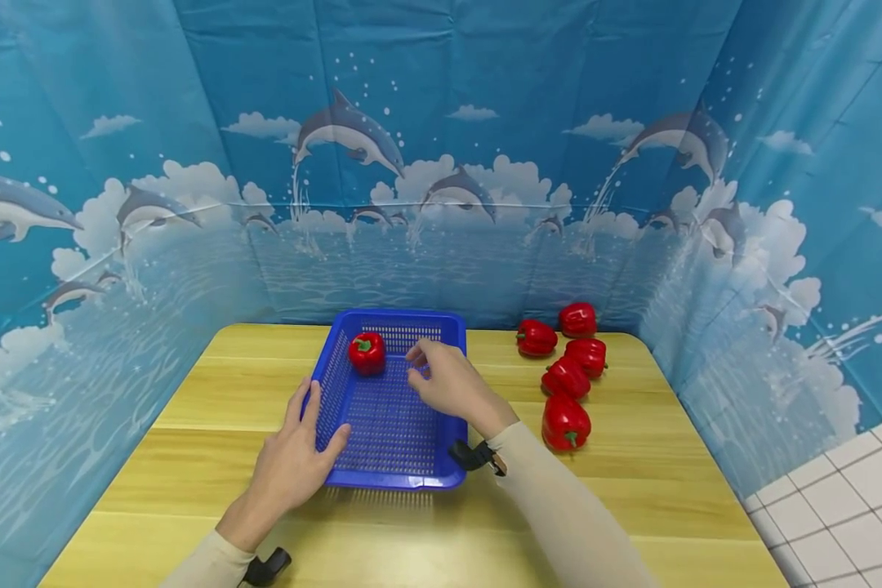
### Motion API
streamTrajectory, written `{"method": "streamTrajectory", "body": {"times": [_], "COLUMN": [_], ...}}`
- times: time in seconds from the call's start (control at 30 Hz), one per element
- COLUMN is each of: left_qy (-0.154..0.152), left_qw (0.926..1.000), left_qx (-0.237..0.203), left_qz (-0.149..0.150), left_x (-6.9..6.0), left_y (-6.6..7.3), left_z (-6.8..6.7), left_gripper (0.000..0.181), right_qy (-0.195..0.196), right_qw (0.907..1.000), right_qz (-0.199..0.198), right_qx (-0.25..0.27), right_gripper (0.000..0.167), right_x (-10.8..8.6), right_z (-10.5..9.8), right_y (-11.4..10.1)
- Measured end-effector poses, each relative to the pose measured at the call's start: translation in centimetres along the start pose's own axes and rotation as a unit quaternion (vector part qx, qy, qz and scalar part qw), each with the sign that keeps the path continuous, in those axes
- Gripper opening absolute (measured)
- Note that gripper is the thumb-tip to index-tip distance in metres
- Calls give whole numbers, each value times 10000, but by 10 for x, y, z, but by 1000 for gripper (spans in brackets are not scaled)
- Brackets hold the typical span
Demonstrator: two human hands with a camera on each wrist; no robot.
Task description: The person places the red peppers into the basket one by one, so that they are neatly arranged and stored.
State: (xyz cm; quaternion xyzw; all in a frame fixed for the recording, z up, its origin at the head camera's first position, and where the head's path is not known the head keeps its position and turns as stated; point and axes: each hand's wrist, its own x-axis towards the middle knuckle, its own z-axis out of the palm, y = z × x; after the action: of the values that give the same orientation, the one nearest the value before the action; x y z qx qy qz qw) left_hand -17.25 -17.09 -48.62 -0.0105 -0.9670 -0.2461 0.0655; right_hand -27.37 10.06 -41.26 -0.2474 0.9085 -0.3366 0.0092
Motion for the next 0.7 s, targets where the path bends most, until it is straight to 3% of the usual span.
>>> {"method": "streamTrajectory", "body": {"times": [0.37,0.7], "left_qy": [36,25], "left_qw": [10000,9999], "left_qx": [32,56], "left_qz": [-12,-109], "left_x": [0,0], "left_y": [-1,2], "left_z": [1,0], "left_gripper": [102,102], "right_qy": [567,1035], "right_qw": [9981,9940], "right_qz": [-169,-115], "right_qx": [-164,-341], "right_gripper": [22,17], "right_x": [-31,-58], "right_z": [-8,-18], "right_y": [20,54]}}
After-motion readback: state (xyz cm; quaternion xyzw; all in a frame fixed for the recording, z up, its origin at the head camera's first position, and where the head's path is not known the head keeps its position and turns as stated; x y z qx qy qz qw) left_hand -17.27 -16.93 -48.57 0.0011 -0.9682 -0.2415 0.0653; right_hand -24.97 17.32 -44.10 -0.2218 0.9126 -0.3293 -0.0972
